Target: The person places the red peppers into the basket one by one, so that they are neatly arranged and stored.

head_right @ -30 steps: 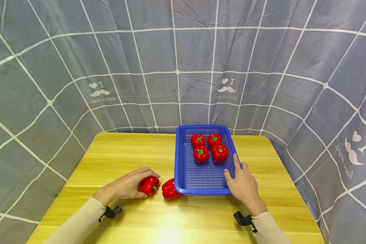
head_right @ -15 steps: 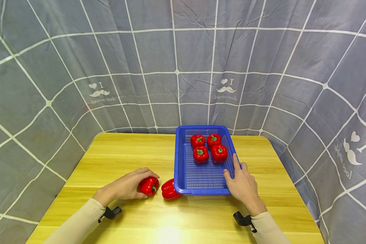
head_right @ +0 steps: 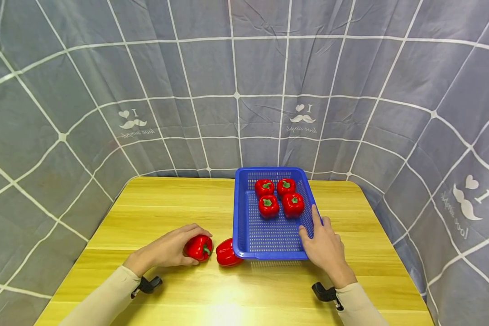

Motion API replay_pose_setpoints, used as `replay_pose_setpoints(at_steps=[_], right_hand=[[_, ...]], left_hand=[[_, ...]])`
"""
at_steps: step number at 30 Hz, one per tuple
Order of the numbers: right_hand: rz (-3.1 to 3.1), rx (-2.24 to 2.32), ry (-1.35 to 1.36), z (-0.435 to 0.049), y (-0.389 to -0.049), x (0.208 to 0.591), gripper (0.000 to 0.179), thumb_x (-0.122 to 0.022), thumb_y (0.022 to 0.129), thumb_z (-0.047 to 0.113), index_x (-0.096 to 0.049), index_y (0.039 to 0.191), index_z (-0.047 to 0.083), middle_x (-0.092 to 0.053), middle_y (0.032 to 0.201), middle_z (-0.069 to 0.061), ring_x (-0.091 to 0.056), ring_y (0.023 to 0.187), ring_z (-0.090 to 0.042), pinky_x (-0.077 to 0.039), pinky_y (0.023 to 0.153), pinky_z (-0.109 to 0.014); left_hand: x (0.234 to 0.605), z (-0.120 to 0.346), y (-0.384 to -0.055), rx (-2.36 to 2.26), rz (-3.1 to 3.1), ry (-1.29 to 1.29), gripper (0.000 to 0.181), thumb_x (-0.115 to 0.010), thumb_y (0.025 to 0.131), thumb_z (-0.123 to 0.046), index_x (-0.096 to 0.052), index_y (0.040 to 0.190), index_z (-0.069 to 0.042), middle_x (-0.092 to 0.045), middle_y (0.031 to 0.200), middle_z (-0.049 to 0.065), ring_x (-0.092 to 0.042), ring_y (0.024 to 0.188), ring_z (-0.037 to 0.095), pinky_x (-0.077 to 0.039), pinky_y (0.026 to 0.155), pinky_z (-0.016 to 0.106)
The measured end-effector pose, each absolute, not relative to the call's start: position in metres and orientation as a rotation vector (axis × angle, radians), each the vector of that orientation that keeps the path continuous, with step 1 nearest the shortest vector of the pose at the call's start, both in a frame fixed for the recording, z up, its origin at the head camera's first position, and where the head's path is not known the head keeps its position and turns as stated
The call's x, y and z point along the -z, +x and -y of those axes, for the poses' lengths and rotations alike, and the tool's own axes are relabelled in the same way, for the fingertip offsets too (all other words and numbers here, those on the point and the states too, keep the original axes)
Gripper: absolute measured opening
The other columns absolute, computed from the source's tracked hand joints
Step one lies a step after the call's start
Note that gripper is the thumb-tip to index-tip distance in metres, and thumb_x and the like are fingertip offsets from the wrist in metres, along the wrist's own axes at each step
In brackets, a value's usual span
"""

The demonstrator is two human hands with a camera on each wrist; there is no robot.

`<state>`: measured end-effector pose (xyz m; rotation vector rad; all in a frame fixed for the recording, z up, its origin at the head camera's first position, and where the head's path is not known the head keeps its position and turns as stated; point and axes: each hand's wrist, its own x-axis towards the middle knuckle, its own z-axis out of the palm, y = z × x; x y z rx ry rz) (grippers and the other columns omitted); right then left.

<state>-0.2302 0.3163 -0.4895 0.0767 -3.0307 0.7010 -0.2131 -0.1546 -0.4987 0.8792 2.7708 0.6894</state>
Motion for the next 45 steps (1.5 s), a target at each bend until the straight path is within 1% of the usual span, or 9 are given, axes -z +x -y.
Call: replay_pose_setpoints(at_steps=[5,11,16,20,27,33,39,45], right_hand=[[3.026,-0.7,0.076,-0.316,-0.229,0.489,0.087,-0.056,0.119,0.043,-0.015,0.186,0.005,-0.049,0.163,-0.045,-0.067,0.133,-0.068,-0.059,0.106,-0.084],[3.018,-0.692,0.078,-0.316,-0.229,0.49,0.087,-0.057,0.119,0.043,-0.016,0.186,0.004,-0.05,0.163,-0.045,-0.067,0.133,-0.068,-0.059,0.106,-0.084],[3.017,-0.692,0.08,-0.316,-0.229,0.491,0.087,-0.057,0.119,0.043,-0.017,0.186,0.004,-0.05,0.162,-0.045,-0.067,0.131,-0.068,-0.06,0.104,-0.084],[3.016,-0.694,0.083,-0.316,-0.229,0.491,0.087,-0.057,0.119,0.043,-0.017,0.186,0.004,-0.05,0.162,-0.045,-0.068,0.131,-0.068,-0.06,0.104,-0.083],[3.013,-0.7,0.092,-0.317,-0.23,0.492,0.087,-0.057,0.119,0.042,-0.017,0.186,0.004,-0.05,0.163,-0.045,-0.067,0.133,-0.067,-0.059,0.106,-0.084],[3.011,-0.697,0.092,-0.317,-0.23,0.492,0.087,-0.057,0.119,0.043,-0.017,0.185,0.003,-0.05,0.163,-0.045,-0.067,0.133,-0.068,-0.058,0.106,-0.084],[3.006,-0.702,0.091,-0.317,-0.23,0.493,0.087,-0.057,0.119,0.042,-0.017,0.185,0.003,-0.049,0.163,-0.045,-0.068,0.131,-0.068,-0.059,0.105,-0.084],[2.997,-0.708,0.092,-0.317,-0.23,0.494,0.087,-0.057,0.119,0.042,-0.017,0.186,0.004,-0.05,0.163,-0.045,-0.068,0.13,-0.068,-0.059,0.104,-0.084]], left_hand=[[0.499,0.155,-0.213,-0.708,-2.787,0.875,0.073,-0.1,0.094,-0.026,-0.065,0.158,-0.024,-0.071,0.152,0.005,-0.074,0.136,0.029,-0.068,0.113,0.053],[0.501,0.157,-0.214,-0.754,-2.799,0.901,0.073,-0.101,0.094,-0.025,-0.064,0.158,-0.022,-0.072,0.152,0.007,-0.076,0.134,0.029,-0.07,0.11,0.049],[0.501,0.156,-0.214,-0.807,-2.8,0.895,0.074,-0.101,0.095,-0.025,-0.063,0.158,-0.018,-0.072,0.148,0.003,-0.076,0.131,0.026,-0.071,0.108,0.045],[0.5,0.154,-0.214,-0.848,-2.807,0.9,0.074,-0.1,0.095,-0.026,-0.063,0.158,-0.015,-0.072,0.147,0.001,-0.075,0.133,0.023,-0.07,0.11,0.044],[0.499,0.152,-0.214,-0.916,-2.848,0.878,0.073,-0.1,0.095,-0.026,-0.063,0.157,-0.016,-0.071,0.147,0.001,-0.075,0.134,0.022,-0.069,0.112,0.044],[0.499,0.151,-0.214,-0.976,-2.891,0.855,0.072,-0.102,0.093,-0.025,-0.064,0.153,-0.02,-0.069,0.142,-0.002,-0.077,0.13,0.021,-0.069,0.11,0.041],[0.497,0.148,-0.215,-1.012,-2.956,0.832,0.073,-0.104,0.09,-0.025,-0.065,0.152,-0.019,-0.066,0.14,-0.002,-0.077,0.127,0.021,-0.071,0.107,0.038],[0.496,0.145,-0.216,-1.031,-3.017,0.845,0.074,-0.105,0.089,-0.025,-0.066,0.151,-0.017,-0.066,0.141,0.001,-0.076,0.125,0.021,-0.071,0.106,0.04]])
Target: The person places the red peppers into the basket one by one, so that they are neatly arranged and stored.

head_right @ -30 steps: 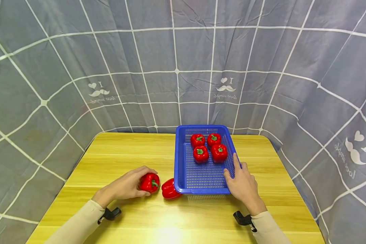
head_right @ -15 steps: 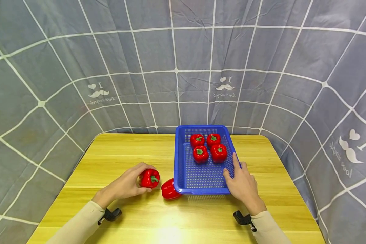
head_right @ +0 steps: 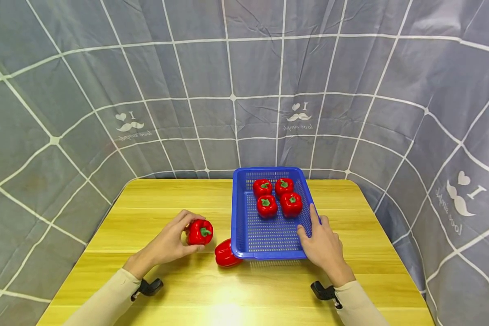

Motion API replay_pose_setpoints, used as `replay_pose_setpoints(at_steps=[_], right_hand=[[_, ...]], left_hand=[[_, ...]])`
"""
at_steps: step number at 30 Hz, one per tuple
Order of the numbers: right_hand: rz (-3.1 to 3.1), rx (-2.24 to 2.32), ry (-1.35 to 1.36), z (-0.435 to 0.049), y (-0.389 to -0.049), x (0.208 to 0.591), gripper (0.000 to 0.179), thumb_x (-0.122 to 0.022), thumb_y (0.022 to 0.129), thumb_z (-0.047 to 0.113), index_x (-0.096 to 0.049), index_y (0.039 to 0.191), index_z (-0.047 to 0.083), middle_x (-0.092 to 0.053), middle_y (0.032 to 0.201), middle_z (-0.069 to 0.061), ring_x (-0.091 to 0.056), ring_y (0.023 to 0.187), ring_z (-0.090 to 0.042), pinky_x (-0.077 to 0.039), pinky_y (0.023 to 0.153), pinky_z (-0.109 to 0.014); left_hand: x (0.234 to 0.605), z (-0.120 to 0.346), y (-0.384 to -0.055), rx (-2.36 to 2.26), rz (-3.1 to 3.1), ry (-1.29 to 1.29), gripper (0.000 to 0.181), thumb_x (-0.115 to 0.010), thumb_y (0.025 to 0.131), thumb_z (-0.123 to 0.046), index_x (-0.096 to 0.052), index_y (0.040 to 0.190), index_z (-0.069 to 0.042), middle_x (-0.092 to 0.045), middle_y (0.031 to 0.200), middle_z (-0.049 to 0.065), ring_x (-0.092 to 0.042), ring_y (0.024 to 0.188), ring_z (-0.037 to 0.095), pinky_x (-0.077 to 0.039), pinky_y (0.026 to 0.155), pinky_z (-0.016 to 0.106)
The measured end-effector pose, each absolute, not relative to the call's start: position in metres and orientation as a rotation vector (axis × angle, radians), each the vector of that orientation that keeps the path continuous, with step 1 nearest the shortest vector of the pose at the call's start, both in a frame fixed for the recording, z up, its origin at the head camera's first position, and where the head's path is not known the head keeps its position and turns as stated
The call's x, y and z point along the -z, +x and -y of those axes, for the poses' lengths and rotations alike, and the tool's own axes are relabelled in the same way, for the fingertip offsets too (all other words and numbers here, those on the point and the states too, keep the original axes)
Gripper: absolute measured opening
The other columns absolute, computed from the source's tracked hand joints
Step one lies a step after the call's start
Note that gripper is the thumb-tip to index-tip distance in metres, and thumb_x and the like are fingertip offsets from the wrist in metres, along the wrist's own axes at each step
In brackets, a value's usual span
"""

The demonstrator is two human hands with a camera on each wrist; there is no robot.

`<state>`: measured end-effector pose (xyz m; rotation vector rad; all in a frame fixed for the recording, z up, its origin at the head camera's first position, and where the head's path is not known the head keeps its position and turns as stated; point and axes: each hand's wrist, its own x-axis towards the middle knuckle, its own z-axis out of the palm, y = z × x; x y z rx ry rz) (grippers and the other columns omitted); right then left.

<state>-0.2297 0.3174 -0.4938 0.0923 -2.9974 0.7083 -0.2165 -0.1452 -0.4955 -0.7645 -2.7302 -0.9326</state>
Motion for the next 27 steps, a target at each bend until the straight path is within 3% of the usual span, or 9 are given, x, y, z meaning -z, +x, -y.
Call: replay_pose_setpoints(at_steps=[11,27], right_hand=[[2.981,-0.708,0.097,-0.317,-0.23,0.495,0.085,-0.056,0.119,0.043,-0.019,0.185,0.004,-0.052,0.161,-0.044,-0.07,0.128,-0.067,-0.058,0.102,-0.083],[2.99,-0.702,0.099,-0.318,-0.231,0.494,0.086,-0.056,0.119,0.043,-0.018,0.185,0.003,-0.052,0.161,-0.044,-0.07,0.129,-0.066,-0.058,0.103,-0.083]], left_hand=[[0.493,0.141,-0.219,0.963,2.716,-0.709,0.073,-0.105,0.088,-0.024,-0.067,0.15,-0.019,-0.067,0.139,0.0,-0.068,0.114,0.013,-0.069,0.101,0.032],[0.483,0.134,-0.217,0.966,2.663,-0.694,0.076,-0.106,0.088,-0.024,-0.065,0.152,-0.014,-0.068,0.144,0.004,-0.071,0.118,0.016,-0.07,0.102,0.034]])
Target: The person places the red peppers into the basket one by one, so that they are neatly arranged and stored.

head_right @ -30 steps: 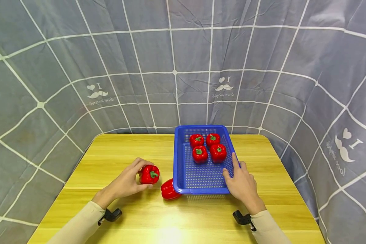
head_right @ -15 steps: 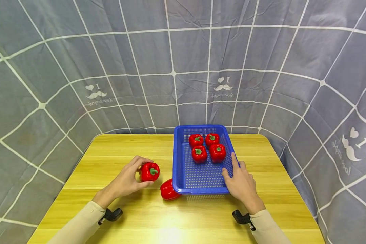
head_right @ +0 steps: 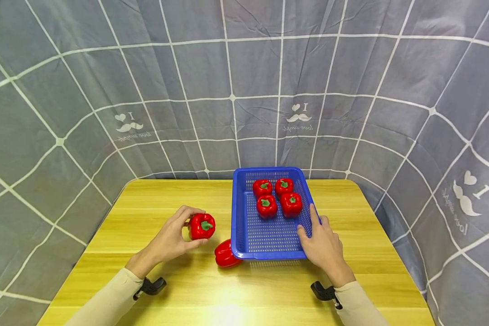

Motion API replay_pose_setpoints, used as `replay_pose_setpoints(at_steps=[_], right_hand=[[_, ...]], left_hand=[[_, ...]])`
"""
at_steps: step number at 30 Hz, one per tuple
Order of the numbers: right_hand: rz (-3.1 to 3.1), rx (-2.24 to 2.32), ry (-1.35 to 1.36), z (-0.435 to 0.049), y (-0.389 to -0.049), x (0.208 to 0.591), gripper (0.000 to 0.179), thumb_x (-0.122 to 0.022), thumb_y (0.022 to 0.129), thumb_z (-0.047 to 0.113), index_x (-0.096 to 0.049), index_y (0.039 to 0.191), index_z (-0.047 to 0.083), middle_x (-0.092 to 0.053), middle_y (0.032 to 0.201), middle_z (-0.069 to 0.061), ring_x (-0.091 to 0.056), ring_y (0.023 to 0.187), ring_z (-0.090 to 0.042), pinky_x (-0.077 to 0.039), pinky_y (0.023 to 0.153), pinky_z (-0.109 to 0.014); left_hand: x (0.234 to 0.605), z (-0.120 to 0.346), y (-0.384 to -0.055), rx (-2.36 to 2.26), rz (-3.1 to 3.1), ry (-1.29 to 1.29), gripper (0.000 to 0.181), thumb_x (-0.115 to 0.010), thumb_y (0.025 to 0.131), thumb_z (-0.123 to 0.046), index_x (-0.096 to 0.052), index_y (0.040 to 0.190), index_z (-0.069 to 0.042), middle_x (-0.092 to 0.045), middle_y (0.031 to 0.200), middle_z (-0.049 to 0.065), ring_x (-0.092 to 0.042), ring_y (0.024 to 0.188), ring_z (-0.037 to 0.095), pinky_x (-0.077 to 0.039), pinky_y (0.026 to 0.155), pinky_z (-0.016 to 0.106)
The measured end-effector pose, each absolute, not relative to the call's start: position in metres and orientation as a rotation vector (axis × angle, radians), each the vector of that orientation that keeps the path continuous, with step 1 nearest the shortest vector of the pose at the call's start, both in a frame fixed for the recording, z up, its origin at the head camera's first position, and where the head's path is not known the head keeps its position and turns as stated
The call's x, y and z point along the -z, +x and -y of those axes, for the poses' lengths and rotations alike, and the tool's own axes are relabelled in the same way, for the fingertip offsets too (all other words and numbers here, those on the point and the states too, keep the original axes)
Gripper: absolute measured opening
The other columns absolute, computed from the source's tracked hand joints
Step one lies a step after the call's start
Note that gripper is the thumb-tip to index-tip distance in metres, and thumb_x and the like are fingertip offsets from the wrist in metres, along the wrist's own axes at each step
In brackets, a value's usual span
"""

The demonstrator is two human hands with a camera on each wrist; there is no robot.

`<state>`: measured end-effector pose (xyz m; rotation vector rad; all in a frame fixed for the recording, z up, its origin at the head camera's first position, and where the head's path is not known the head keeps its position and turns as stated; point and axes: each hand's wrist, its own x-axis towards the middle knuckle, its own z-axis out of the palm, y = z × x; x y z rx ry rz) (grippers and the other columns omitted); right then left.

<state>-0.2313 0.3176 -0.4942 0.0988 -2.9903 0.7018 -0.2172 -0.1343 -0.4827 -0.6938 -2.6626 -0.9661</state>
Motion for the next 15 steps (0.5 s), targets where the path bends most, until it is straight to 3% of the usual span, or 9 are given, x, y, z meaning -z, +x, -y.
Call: replay_pose_setpoints(at_steps=[10,15], right_hand=[[2.99,-0.708,0.099,-0.319,-0.231,0.494,0.086,-0.057,0.119,0.043,-0.019,0.185,0.003,-0.052,0.161,-0.044,-0.07,0.126,-0.066,-0.059,0.101,-0.082],[2.992,-0.715,0.098,-0.319,-0.232,0.495,0.086,-0.057,0.119,0.043,-0.018,0.186,0.004,-0.051,0.162,-0.044,-0.071,0.127,-0.066,-0.059,0.102,-0.082]], left_hand=[[0.48,0.126,-0.221,0.944,2.631,-0.727,0.076,-0.107,0.087,-0.023,-0.066,0.15,-0.012,-0.069,0.141,0.004,-0.071,0.116,0.016,-0.07,0.1,0.033],[0.477,0.123,-0.223,0.976,2.62,-0.727,0.076,-0.106,0.087,-0.022,-0.066,0.151,-0.013,-0.069,0.141,0.004,-0.072,0.117,0.017,-0.071,0.102,0.04]])
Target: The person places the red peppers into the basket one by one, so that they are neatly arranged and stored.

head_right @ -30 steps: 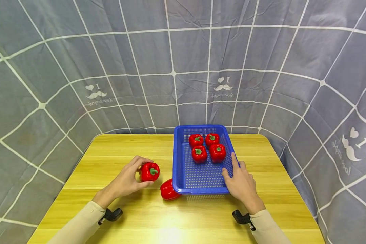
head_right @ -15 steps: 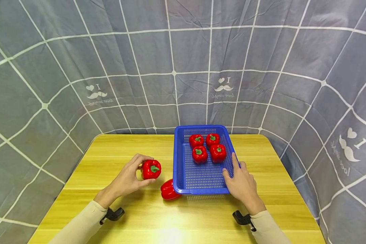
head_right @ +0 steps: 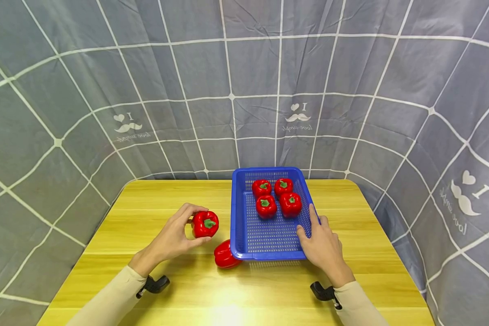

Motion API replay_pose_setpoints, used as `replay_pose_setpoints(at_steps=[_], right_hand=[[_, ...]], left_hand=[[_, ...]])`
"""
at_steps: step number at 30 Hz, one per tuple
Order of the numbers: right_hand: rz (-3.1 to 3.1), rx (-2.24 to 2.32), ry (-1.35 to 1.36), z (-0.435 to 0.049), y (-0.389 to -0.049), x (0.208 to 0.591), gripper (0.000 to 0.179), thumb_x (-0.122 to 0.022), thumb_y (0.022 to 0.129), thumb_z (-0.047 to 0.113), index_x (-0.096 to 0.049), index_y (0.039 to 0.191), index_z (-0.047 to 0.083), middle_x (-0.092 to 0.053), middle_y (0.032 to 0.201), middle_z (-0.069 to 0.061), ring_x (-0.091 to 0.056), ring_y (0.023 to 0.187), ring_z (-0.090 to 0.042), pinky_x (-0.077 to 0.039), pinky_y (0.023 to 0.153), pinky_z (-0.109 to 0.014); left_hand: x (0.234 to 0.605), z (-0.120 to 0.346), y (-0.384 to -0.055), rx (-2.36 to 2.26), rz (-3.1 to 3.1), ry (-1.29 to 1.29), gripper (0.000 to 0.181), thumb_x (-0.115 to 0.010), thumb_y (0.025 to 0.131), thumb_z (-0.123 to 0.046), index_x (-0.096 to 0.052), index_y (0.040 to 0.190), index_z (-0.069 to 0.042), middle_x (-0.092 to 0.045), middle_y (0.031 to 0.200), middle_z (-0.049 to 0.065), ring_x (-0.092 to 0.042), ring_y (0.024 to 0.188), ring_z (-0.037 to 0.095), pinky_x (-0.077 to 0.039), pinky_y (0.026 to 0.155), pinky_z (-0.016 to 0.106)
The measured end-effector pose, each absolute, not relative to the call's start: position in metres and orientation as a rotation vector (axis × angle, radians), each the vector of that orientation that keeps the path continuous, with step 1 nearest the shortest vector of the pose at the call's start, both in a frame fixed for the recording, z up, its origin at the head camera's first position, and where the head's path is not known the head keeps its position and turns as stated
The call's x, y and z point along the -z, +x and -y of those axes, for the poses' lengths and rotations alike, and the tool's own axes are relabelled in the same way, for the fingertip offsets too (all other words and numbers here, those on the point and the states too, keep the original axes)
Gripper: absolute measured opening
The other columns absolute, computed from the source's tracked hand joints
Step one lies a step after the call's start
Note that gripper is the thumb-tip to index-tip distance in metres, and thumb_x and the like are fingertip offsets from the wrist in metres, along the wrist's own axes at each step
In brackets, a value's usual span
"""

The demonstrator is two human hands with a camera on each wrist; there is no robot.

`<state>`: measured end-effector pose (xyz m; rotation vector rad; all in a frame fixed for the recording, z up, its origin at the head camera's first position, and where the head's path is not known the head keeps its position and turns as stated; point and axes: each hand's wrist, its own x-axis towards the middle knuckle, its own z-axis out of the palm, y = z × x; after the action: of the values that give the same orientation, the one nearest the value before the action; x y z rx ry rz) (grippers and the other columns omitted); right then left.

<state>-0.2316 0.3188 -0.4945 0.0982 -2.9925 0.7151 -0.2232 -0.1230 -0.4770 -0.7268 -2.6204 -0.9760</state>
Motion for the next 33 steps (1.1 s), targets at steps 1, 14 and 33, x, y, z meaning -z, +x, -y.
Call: replay_pose_setpoints(at_steps=[1,14,33], right_hand=[[2.993,-0.715,0.098,-0.319,-0.232,0.494,0.086,-0.057,0.119,0.043,-0.018,0.186,0.004,-0.051,0.162,-0.044,-0.071,0.126,-0.066,-0.059,0.102,-0.082],[2.993,-0.707,0.093,-0.319,-0.233,0.496,0.086,-0.057,0.119,0.043,-0.019,0.186,0.004,-0.053,0.16,-0.044,-0.071,0.124,-0.065,-0.061,0.099,-0.081],[3.005,-0.707,0.091,-0.319,-0.232,0.493,0.087,-0.057,0.119,0.044,-0.018,0.186,0.004,-0.051,0.161,-0.044,-0.071,0.126,-0.065,-0.059,0.103,-0.082]], left_hand=[[0.476,0.122,-0.223,0.982,2.621,-0.727,0.076,-0.106,0.087,-0.022,-0.065,0.151,-0.013,-0.069,0.141,0.004,-0.072,0.117,0.018,-0.072,0.102,0.041],[0.467,0.113,-0.222,0.984,2.598,-0.742,0.076,-0.106,0.087,-0.024,-0.065,0.15,-0.012,-0.069,0.141,0.004,-0.072,0.118,0.016,-0.071,0.102,0.033],[0.458,0.087,-0.226,0.982,2.524,-0.794,0.077,-0.106,0.087,-0.027,-0.065,0.15,-0.012,-0.069,0.142,0.005,-0.074,0.117,0.016,-0.071,0.098,0.031]])
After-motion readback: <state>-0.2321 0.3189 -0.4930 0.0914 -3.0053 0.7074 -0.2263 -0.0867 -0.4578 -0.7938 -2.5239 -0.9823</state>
